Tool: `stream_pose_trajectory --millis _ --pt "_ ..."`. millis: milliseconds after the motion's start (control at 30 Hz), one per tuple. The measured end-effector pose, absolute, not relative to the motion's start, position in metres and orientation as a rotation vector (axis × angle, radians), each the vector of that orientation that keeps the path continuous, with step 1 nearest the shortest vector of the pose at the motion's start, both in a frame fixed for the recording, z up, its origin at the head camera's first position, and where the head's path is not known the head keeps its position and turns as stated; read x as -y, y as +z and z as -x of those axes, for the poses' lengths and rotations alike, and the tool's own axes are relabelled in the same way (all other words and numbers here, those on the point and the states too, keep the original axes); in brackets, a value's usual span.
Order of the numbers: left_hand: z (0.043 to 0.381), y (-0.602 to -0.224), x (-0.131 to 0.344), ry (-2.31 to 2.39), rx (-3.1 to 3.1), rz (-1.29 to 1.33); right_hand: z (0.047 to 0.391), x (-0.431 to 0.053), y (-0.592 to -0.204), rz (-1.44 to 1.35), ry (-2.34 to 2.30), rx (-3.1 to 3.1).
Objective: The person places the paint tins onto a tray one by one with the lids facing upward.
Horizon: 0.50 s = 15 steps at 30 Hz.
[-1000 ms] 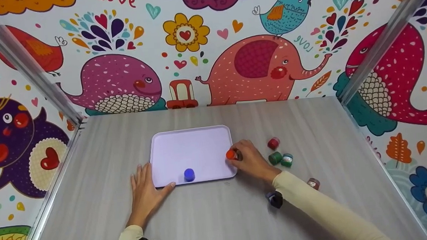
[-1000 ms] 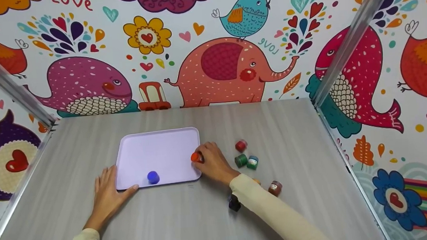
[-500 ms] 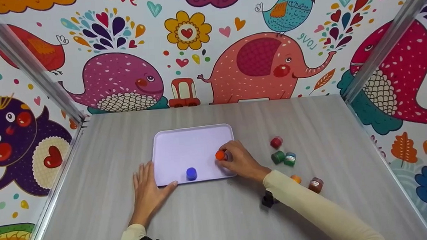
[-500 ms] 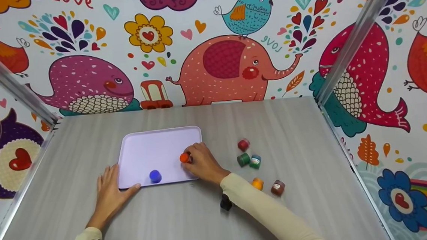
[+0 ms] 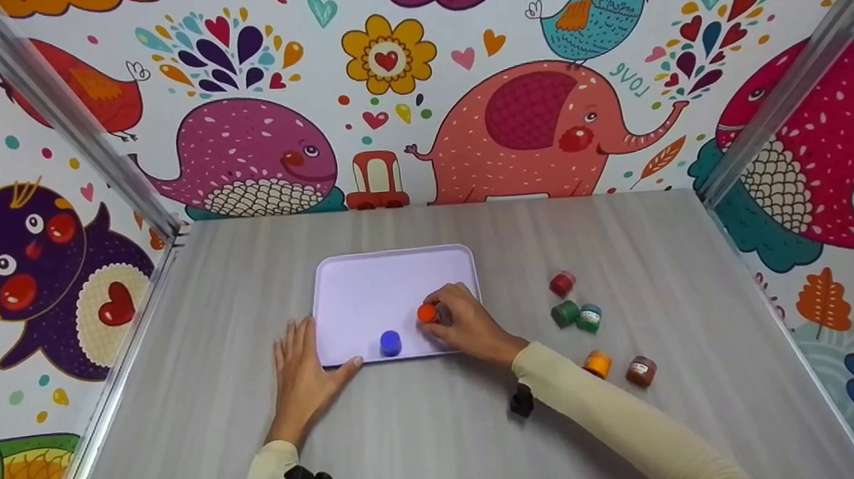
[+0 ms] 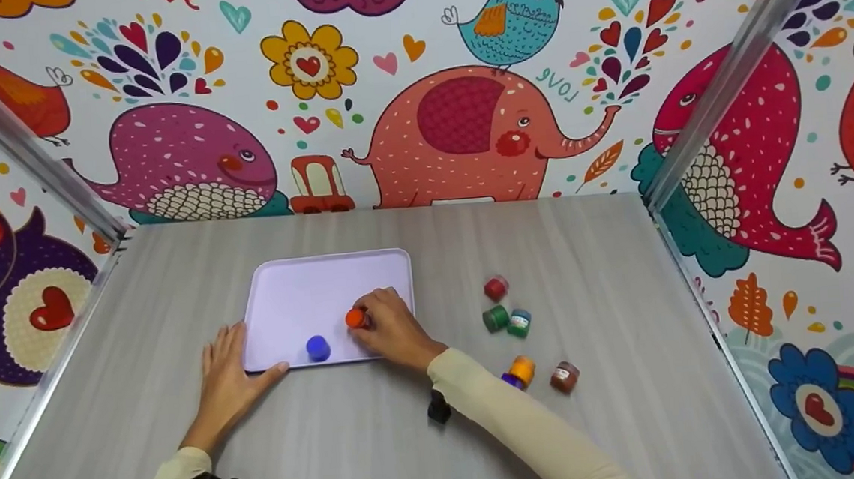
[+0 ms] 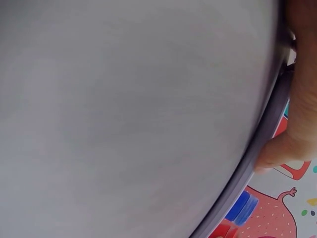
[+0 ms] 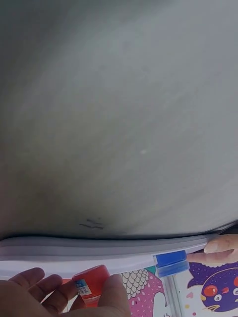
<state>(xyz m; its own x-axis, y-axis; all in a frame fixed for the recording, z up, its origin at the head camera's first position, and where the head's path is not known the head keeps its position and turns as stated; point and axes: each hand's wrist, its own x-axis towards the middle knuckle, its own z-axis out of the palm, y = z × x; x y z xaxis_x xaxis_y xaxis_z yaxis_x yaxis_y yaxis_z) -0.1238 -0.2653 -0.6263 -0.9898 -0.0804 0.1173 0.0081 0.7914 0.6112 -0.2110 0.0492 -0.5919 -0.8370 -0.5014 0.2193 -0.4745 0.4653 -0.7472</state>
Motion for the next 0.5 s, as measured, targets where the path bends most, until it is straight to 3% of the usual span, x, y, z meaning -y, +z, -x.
stream_pose_trajectory --millis 500 --pt "0.125 -0.628 0.265 -0.977 2.853 -0.058 0.208 -0.028 -0.597 0.942 -1.366 -2.612"
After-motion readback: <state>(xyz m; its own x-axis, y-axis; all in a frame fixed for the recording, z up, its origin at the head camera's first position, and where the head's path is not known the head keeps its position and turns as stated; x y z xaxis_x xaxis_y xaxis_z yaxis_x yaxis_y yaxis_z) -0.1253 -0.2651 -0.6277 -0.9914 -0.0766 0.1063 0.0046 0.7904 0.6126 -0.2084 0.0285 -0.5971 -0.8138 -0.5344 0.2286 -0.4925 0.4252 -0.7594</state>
